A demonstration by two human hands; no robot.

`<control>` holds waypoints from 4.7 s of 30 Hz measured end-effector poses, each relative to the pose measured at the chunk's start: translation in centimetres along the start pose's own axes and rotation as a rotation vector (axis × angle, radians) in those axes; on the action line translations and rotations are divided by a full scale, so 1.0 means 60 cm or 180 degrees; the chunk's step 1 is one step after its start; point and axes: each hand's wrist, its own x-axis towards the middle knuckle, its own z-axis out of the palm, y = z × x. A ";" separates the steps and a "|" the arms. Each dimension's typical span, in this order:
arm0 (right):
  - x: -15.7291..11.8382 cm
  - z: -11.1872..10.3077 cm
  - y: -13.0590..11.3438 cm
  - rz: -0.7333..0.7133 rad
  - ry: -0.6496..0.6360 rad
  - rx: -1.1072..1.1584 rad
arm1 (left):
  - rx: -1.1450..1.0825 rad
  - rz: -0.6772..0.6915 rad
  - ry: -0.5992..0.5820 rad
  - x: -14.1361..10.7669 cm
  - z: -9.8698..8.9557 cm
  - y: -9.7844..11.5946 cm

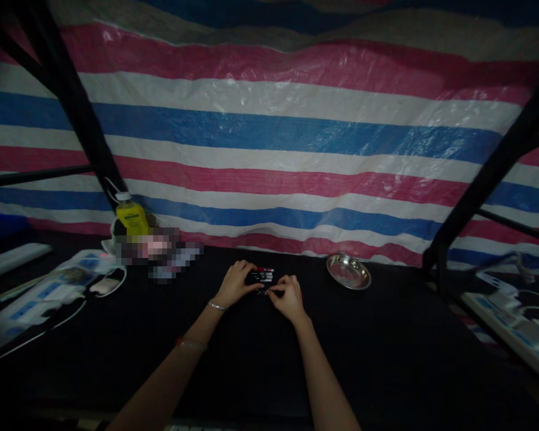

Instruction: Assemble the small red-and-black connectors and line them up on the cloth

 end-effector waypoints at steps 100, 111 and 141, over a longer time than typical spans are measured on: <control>-0.017 -0.036 -0.005 -0.0438 0.0825 0.0281 | -0.0789 0.1000 0.0984 -0.017 0.063 0.107; -0.017 -0.019 -0.007 0.0466 0.1187 0.1493 | -0.0722 0.1104 0.1022 -0.021 0.066 0.100; -0.008 -0.018 -0.013 0.1330 0.1325 0.3129 | -0.0699 0.1350 0.1159 -0.023 0.050 0.108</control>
